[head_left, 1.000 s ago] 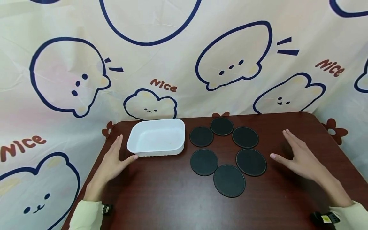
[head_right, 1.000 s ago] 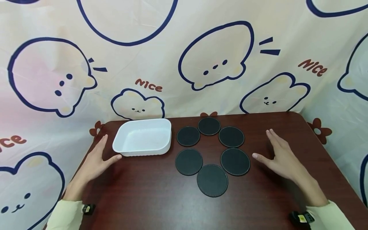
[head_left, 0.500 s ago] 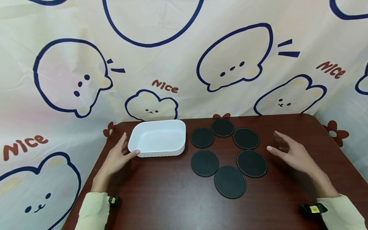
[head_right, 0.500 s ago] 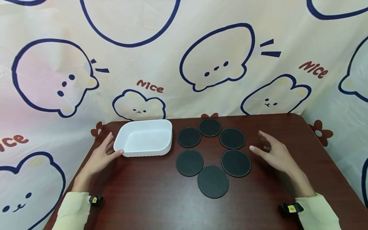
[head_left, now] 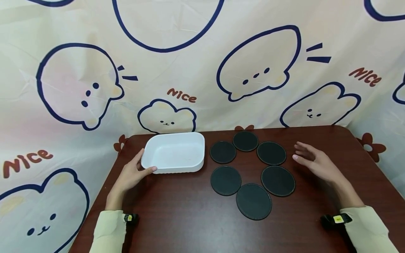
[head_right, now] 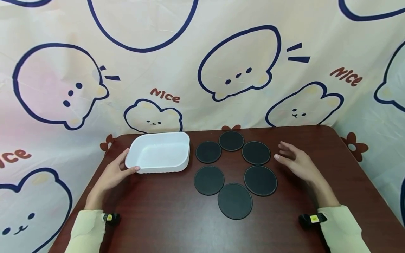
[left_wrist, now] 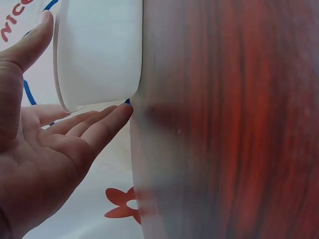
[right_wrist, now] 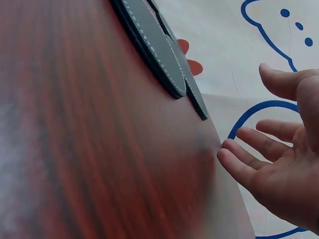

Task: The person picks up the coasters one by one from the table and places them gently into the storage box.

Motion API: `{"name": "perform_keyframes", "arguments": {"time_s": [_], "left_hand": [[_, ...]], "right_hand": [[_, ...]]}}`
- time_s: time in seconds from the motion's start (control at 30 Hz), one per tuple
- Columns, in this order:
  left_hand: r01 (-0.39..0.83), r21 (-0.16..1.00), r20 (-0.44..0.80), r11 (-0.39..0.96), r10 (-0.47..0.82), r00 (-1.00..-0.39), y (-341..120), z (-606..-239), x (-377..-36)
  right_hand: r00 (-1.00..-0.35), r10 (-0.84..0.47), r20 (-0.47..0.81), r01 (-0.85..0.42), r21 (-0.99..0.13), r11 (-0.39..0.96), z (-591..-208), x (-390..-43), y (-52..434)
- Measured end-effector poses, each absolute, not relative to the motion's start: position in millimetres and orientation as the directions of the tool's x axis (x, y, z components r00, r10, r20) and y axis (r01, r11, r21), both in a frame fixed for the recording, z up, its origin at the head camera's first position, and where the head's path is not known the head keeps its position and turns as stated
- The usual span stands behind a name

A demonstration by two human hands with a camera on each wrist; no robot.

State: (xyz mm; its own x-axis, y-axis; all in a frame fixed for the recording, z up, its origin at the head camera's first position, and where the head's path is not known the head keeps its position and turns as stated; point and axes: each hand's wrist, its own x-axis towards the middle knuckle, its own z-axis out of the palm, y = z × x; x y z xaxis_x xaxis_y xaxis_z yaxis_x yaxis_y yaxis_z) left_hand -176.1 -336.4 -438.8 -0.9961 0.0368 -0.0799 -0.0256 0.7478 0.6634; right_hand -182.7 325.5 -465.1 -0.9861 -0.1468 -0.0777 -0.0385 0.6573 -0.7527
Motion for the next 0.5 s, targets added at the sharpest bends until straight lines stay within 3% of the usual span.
{"name": "perform_keyframes", "arguments": {"time_s": [0.5], "left_hand": [[-0.001, 0.745, -0.059, 0.667, 0.065, -0.996, -339, -444, -176]], "right_hand": [[-0.980, -0.166, -0.108, -0.012, -0.803, 0.595, -466, -201, 321]]}}
